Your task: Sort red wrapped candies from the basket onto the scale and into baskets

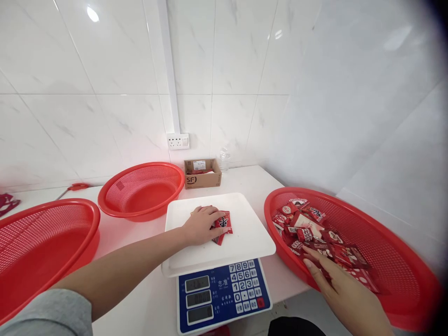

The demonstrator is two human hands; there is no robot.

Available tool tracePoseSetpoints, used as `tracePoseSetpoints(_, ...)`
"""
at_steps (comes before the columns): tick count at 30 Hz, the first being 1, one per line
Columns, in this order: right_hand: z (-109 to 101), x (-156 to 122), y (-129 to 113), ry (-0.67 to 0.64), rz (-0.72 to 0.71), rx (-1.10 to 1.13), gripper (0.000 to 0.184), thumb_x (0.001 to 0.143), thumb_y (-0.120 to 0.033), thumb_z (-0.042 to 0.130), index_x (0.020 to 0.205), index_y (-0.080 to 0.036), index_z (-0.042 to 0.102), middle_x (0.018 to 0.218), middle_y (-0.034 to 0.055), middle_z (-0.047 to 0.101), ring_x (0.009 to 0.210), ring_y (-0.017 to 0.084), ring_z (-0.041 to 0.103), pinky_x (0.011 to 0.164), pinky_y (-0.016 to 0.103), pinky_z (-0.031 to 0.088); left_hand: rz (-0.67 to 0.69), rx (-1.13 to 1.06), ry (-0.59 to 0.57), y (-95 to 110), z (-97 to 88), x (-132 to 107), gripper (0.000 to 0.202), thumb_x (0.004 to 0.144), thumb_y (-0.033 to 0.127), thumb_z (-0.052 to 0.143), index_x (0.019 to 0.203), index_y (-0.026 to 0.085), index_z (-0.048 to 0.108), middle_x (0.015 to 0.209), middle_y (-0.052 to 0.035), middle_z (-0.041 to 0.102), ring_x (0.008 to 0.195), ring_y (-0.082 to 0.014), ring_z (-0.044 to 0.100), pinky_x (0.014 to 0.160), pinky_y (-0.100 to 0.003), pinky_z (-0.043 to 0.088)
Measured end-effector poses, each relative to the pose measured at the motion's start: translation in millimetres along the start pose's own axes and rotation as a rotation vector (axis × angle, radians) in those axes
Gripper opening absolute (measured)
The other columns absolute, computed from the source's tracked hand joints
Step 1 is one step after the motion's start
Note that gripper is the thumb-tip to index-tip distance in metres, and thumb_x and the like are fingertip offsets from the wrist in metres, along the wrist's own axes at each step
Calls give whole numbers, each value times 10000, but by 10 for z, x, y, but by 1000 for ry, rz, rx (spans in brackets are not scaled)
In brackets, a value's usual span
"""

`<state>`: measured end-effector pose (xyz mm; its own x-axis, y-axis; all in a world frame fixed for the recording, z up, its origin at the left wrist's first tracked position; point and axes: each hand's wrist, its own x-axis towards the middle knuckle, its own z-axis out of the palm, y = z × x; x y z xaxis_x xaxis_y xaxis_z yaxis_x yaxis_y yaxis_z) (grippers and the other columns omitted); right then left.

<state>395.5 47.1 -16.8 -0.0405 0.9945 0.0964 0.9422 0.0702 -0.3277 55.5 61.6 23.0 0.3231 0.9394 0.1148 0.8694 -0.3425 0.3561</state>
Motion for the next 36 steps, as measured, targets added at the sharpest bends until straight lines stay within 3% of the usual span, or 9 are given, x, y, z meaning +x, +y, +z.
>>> tracePoseSetpoints(7,41,5,60,27,-25,3,490,835,-561,331,1205,-348,572,1208,-20,625,1042,267,617,622,349,558,-115,-89,107,-116,-45,18,446,945,437,278,1263,177,454,1258,-98,532,1180,-202,471,983,-334,391)
tracePoseSetpoints(11,29,15,40,33,-27,-1,492,840,-557,332,1219,-349,567,1204,-5,628,1021,270,627,601,341,555,-115,-67,91,-76,-61,-29,498,893,525,386,1261,202,477,1331,-112,479,1284,-259,357,1085,-463,233)
tracePoseSetpoints(15,25,17,22,19,-17,-3,494,843,-562,324,1224,-354,561,1205,-7,628,1037,270,619,608,346,557,-97,-18,-37,16,-19,-69,649,807,681,405,1327,292,418,1461,-113,324,1375,-336,155,1064,-623,75)
tracePoseSetpoints(18,30,7,36,19,-17,-8,494,842,-563,323,1221,-352,560,1213,-14,622,1060,268,607,633,351,558,-88,52,-96,45,26,-53,672,796,700,396,1346,314,394,1475,-115,297,1375,-338,156,1057,-632,74)
tracePoseSetpoints(25,-6,-13,17,33,-17,-6,471,846,-546,331,1181,-339,589,1177,-6,644,1026,264,625,642,351,562,-83,66,-45,55,33,0,524,835,606,427,1239,285,514,1371,-112,433,1298,-297,336,1064,-563,191)
tracePoseSetpoints(31,-12,-8,-22,24,-2,-15,493,846,-557,305,1183,-331,586,1193,-7,635,1037,266,619,674,362,560,-94,41,-59,47,36,18,484,835,570,440,1208,267,502,1484,-53,296,1382,-312,153,1071,-590,165)
tracePoseSetpoints(36,-4,-11,-16,37,-3,-16,484,842,-557,319,1173,-335,593,1171,-5,648,1006,261,634,634,351,560,-109,22,-74,77,52,84,590,740,618,547,1181,234,466,1392,-98,441,1363,-336,202,1038,-658,142)
